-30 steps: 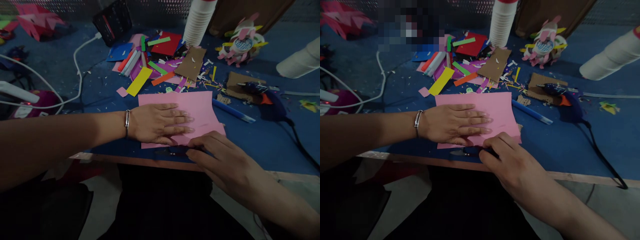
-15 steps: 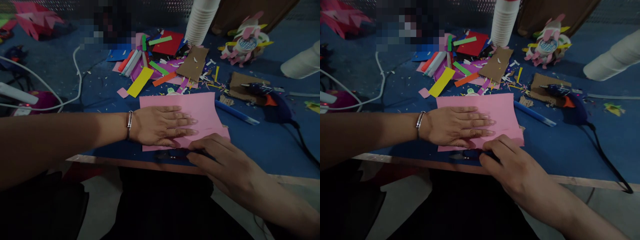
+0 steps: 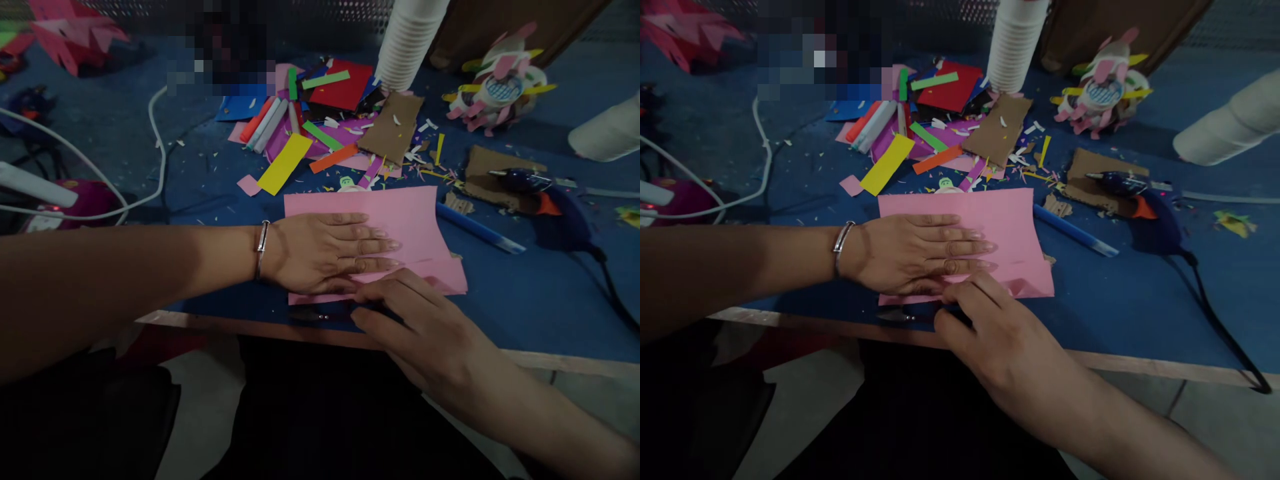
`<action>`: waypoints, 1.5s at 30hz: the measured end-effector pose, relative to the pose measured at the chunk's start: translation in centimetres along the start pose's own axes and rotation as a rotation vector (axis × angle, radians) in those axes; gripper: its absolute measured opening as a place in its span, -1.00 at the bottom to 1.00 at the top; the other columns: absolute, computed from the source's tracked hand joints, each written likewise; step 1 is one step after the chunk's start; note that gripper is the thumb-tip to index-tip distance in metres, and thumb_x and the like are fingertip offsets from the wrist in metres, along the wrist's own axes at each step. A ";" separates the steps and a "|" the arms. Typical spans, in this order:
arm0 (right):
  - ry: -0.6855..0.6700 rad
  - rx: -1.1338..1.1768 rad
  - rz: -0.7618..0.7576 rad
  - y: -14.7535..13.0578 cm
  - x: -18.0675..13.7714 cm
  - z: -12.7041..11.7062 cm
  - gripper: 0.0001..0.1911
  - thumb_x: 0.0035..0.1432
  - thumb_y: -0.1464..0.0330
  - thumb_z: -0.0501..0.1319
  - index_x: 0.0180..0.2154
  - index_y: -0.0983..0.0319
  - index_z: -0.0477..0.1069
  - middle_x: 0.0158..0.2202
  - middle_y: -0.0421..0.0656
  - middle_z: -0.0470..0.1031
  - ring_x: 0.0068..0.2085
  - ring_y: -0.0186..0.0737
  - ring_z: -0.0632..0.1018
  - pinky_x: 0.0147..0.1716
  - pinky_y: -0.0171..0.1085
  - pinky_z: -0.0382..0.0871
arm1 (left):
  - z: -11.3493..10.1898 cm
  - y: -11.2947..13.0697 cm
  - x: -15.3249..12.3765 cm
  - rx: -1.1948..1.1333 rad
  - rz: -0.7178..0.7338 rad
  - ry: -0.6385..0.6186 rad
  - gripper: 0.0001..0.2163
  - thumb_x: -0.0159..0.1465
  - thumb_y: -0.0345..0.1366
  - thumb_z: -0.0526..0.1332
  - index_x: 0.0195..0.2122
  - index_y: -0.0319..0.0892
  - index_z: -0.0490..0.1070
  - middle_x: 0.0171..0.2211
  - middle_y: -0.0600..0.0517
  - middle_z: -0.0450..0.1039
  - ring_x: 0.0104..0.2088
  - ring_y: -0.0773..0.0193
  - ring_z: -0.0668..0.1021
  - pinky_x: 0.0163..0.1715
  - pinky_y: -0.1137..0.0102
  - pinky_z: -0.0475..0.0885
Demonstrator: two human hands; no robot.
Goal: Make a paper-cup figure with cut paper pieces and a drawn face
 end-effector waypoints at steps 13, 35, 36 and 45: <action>0.029 0.018 0.003 -0.8 1.4 0.9 -0.72 0.32 0.63 0.06 -0.24 0.36 0.54 -0.21 0.05 0.47 -0.16 -0.05 0.43 -0.21 -0.10 0.45 | 0.5 0.1 0.1 0.049 -0.043 -0.037 -0.46 0.50 -0.17 -0.13 0.47 -0.18 0.09 0.50 0.02 0.00 0.50 0.26 0.08 0.49 0.27 -0.18; 0.443 -0.307 0.447 7.1 -11.7 -7.0 -0.90 0.23 0.45 0.34 -0.21 0.17 0.50 -0.13 -0.06 0.61 -0.15 -0.06 0.63 -0.07 -0.07 0.48 | -1.1 0.8 -0.5 0.272 -0.062 0.023 -0.56 0.50 -0.11 -0.02 0.25 -0.21 0.38 0.21 -0.15 0.49 0.20 -0.01 0.47 0.19 0.14 0.31; 0.466 -0.367 0.497 7.9 -12.5 -7.3 -0.95 0.25 0.39 0.33 -0.23 0.16 0.50 -0.16 -0.07 0.62 -0.17 -0.05 0.64 -0.10 -0.06 0.48 | -1.5 0.9 -0.4 0.257 -0.077 0.017 -0.59 0.49 -0.13 0.01 0.21 -0.22 0.41 0.16 -0.17 0.51 0.14 -0.02 0.49 0.13 0.14 0.34; 0.433 -0.587 0.659 10.8 -13.6 -7.2 -0.84 0.28 0.30 0.28 -0.12 0.18 0.51 -0.16 -0.01 0.64 -0.13 0.10 0.61 -0.10 0.00 0.44 | -2.1 0.9 0.9 -0.008 -0.412 0.027 -0.61 0.36 -0.11 0.28 0.08 -0.29 0.42 0.04 -0.25 0.44 0.03 -0.08 0.48 0.04 0.06 0.43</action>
Point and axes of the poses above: each hand's wrist, its own x-axis towards the middle knuckle, its own z-axis out of the palm, y = z × x, the point moved 9 cm from there along x, towards the middle knuckle
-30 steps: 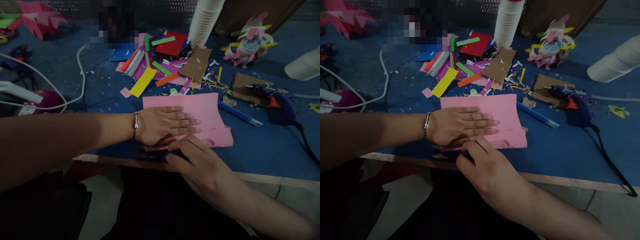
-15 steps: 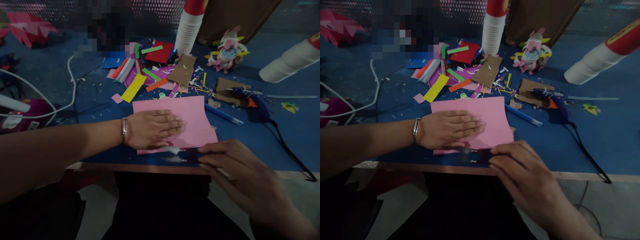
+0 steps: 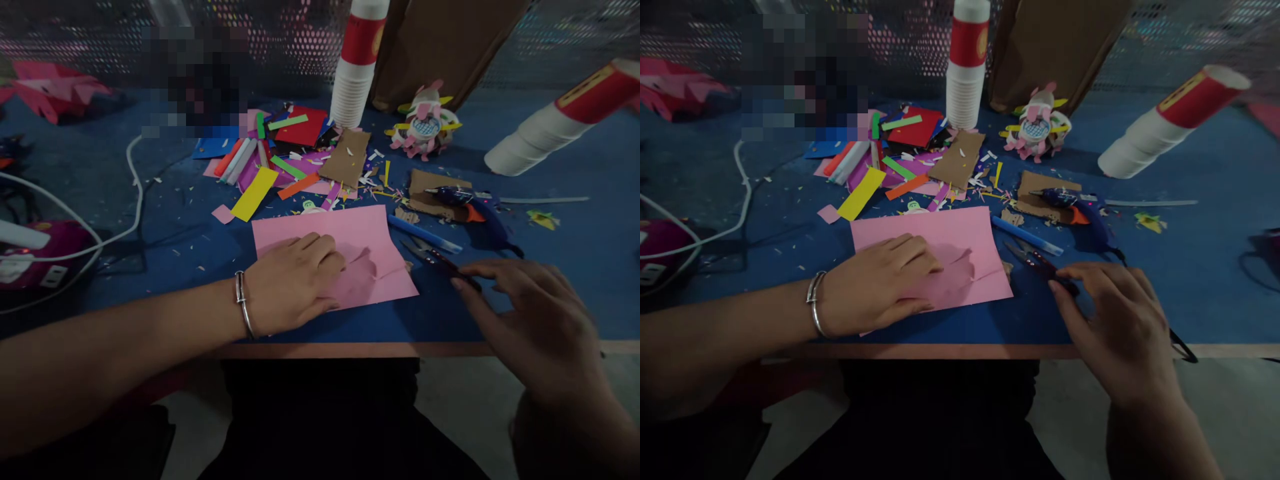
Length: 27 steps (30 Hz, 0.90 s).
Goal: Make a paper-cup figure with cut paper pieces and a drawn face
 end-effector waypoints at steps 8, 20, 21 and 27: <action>-0.039 0.173 -0.254 -4.7 5.0 -1.1 -0.89 0.34 0.31 0.23 -0.14 0.17 0.48 -0.20 -0.04 0.62 -0.14 0.03 0.61 -0.11 -0.05 0.46 | -0.1 0.6 -0.2 -0.267 0.021 0.110 -0.73 0.34 -0.35 0.30 0.03 -0.24 0.36 -0.02 -0.13 0.53 -0.06 0.10 0.56 -0.09 0.24 0.50; -0.412 0.320 -0.447 -9.4 15.0 7.2 -0.61 0.21 0.27 0.26 0.07 0.19 0.49 0.04 0.01 0.62 0.06 0.11 0.57 0.03 0.05 0.42 | -1.8 5.5 -2.9 0.129 0.435 0.455 -0.80 0.46 -0.28 0.18 0.04 -0.24 0.42 -0.32 0.03 0.57 -0.36 0.27 0.54 -0.46 0.33 0.39; -0.451 0.356 -0.431 -9.4 15.0 7.4 -0.67 0.22 0.29 0.25 0.01 0.19 0.51 -0.02 -0.01 0.63 0.00 0.06 0.59 -0.04 -0.02 0.44 | -1.7 5.5 -2.9 0.135 0.438 0.432 -0.82 0.46 -0.30 0.17 0.00 -0.24 0.44 -0.31 0.02 0.57 -0.37 0.27 0.53 -0.47 0.32 0.39; -0.535 0.590 -0.347 -8.9 16.6 5.2 -0.85 0.32 0.32 0.20 -0.19 0.20 0.54 -0.25 -0.11 0.62 -0.27 -0.23 0.56 -0.26 -0.21 0.37 | -2.5 5.4 -3.1 0.050 0.404 0.509 -0.85 0.43 -0.34 0.17 -0.21 -0.23 0.52 -0.39 0.06 0.55 -0.44 0.27 0.49 -0.54 0.33 0.35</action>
Point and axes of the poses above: each hand's wrist, its own x-axis towards the middle knuckle, its own z-axis out of the palm, y = z × x, the point moved 9 cm from there along x, towards the middle knuckle
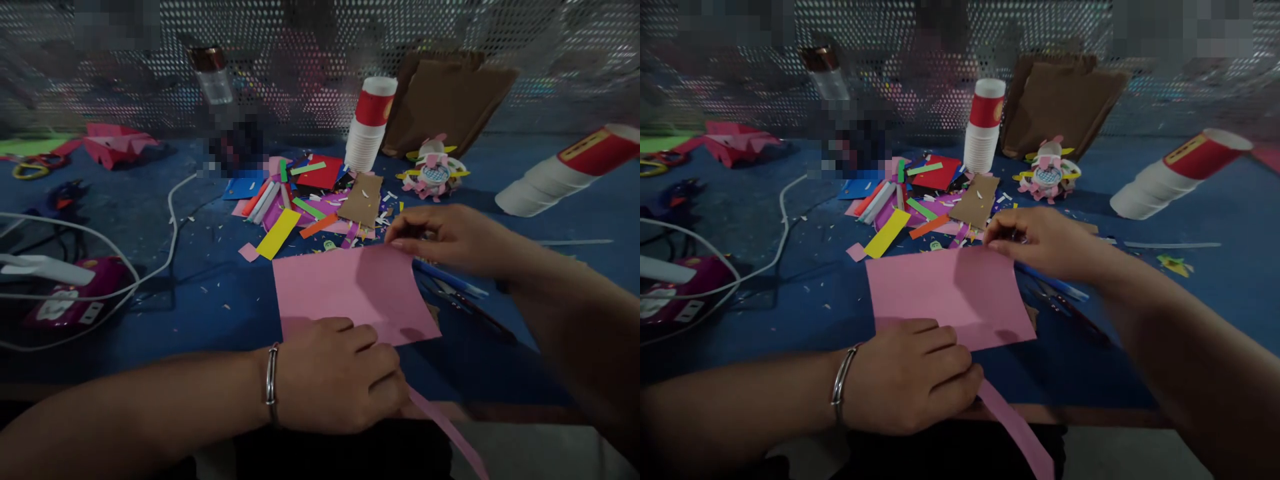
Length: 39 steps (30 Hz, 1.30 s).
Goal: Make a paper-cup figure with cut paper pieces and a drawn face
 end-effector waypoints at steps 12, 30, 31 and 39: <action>0.367 0.012 0.503 8.6 4.7 -7.9 -0.76 0.30 0.37 0.29 -0.14 0.44 0.59 -0.56 -0.23 0.43 -0.55 -0.47 0.38 -0.41 -0.21 0.25 | 1.9 -9.0 -3.5 -1.154 -1.043 0.327 -0.83 0.39 -0.17 0.22 -0.25 -0.13 0.31 -0.42 0.05 0.58 -0.45 0.30 0.62 -0.44 0.43 0.50; 0.252 -0.323 -0.499 -9.7 -3.8 3.9 -0.73 0.36 0.47 0.11 0.00 0.16 0.49 -0.04 0.00 0.57 -0.06 -0.05 0.56 -0.09 -0.05 0.50 | 3.7 -12.2 -5.6 -1.430 -1.314 0.711 -0.85 0.30 -0.37 0.30 -0.14 -0.16 0.36 -0.33 0.10 0.51 -0.40 0.38 0.56 -0.39 0.47 0.53; 0.268 -0.272 -0.487 -9.6 -3.8 3.7 -0.76 0.37 0.46 0.11 -0.05 0.15 0.50 -0.06 -0.01 0.57 -0.08 -0.06 0.57 -0.10 -0.05 0.51 | 3.8 -12.2 -5.5 -1.431 -1.302 0.688 -0.82 0.30 -0.37 0.30 -0.10 -0.15 0.37 -0.31 0.10 0.52 -0.41 0.39 0.56 -0.41 0.47 0.53; 0.448 0.098 -0.179 -5.8 -3.4 1.3 -0.94 0.29 0.31 0.27 -0.25 0.11 0.53 -0.03 -0.04 0.53 0.03 0.02 0.57 0.00 0.02 0.51 | 4.9 -10.6 -4.0 -1.460 -1.203 0.412 -0.72 0.34 -0.30 0.18 0.07 -0.12 0.38 -0.04 -0.07 0.63 -0.38 0.27 0.72 -0.49 0.50 0.54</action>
Point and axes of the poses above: each hand's wrist, its own x-axis towards the middle knuckle, its own z-axis out of the palm, y = z × x, the point moved 9 cm from there along x, towards the middle knuckle
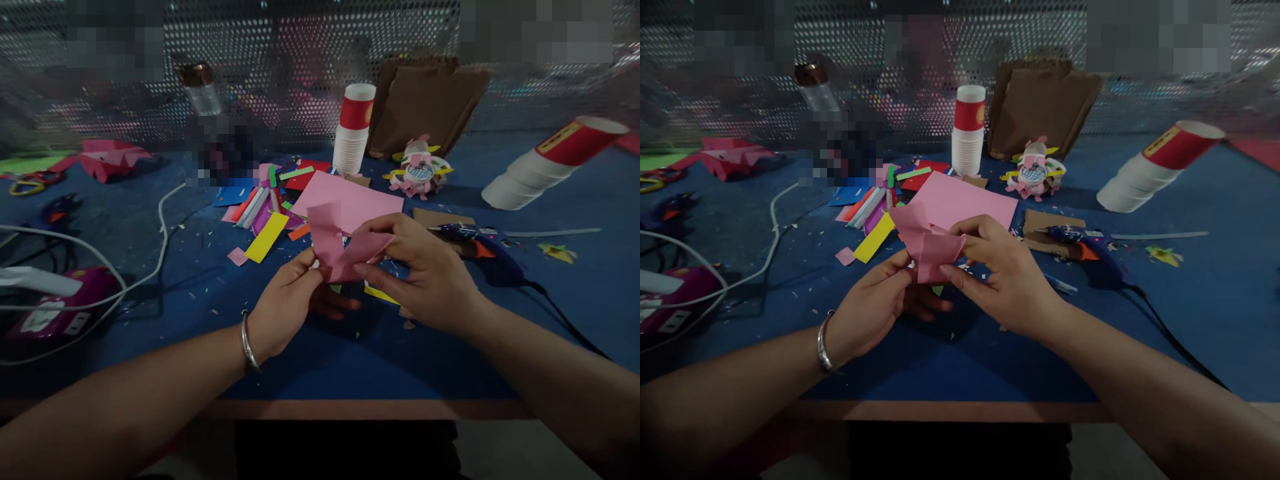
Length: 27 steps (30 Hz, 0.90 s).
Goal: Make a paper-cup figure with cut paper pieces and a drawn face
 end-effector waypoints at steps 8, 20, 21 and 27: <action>-0.043 0.386 0.273 2.7 -0.4 0.9 -0.77 0.17 0.15 0.40 -0.34 0.15 0.50 -0.33 -0.17 0.55 -0.24 -0.13 0.57 -0.24 -0.15 0.49 | 1.3 -0.7 -0.7 0.169 -0.046 -0.139 -0.70 0.38 -0.29 0.05 0.03 -0.26 0.46 -0.17 -0.19 0.67 -0.38 0.23 0.73 -0.43 0.46 0.57; -0.009 0.593 0.397 3.6 -0.7 1.7 -0.51 0.05 0.25 0.48 -0.09 0.13 0.27 -0.38 -0.29 0.50 -0.39 -0.29 0.54 -0.37 -0.27 0.44 | 1.3 0.5 -0.8 0.460 0.117 -0.073 -0.82 0.33 -0.20 0.26 -0.17 -0.21 0.45 -0.23 -0.07 0.64 -0.32 0.22 0.71 -0.39 0.41 0.59; -0.015 0.619 0.413 3.7 -0.7 1.8 -0.47 0.06 0.24 0.48 -0.04 0.13 0.26 -0.39 -0.30 0.50 -0.39 -0.28 0.54 -0.37 -0.27 0.44 | 1.2 0.4 -0.8 0.466 0.108 -0.073 -0.83 0.33 -0.21 0.25 -0.17 -0.21 0.45 -0.23 -0.08 0.64 -0.32 0.22 0.72 -0.39 0.42 0.59; 0.000 0.620 0.466 3.9 -0.7 1.4 -0.48 0.11 0.22 0.45 0.03 0.17 0.32 -0.43 -0.31 0.48 -0.42 -0.32 0.51 -0.45 -0.32 0.37 | 1.0 0.5 -0.9 0.542 0.122 -0.079 -0.90 0.29 -0.35 0.21 -0.19 -0.19 0.45 -0.24 -0.04 0.64 -0.29 0.22 0.73 -0.37 0.42 0.59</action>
Point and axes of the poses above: each hand's wrist, its own x-axis towards the middle knuckle, its own z-axis out of the palm, y = z × x, the point moved 9 cm from there along x, towards the middle knuckle
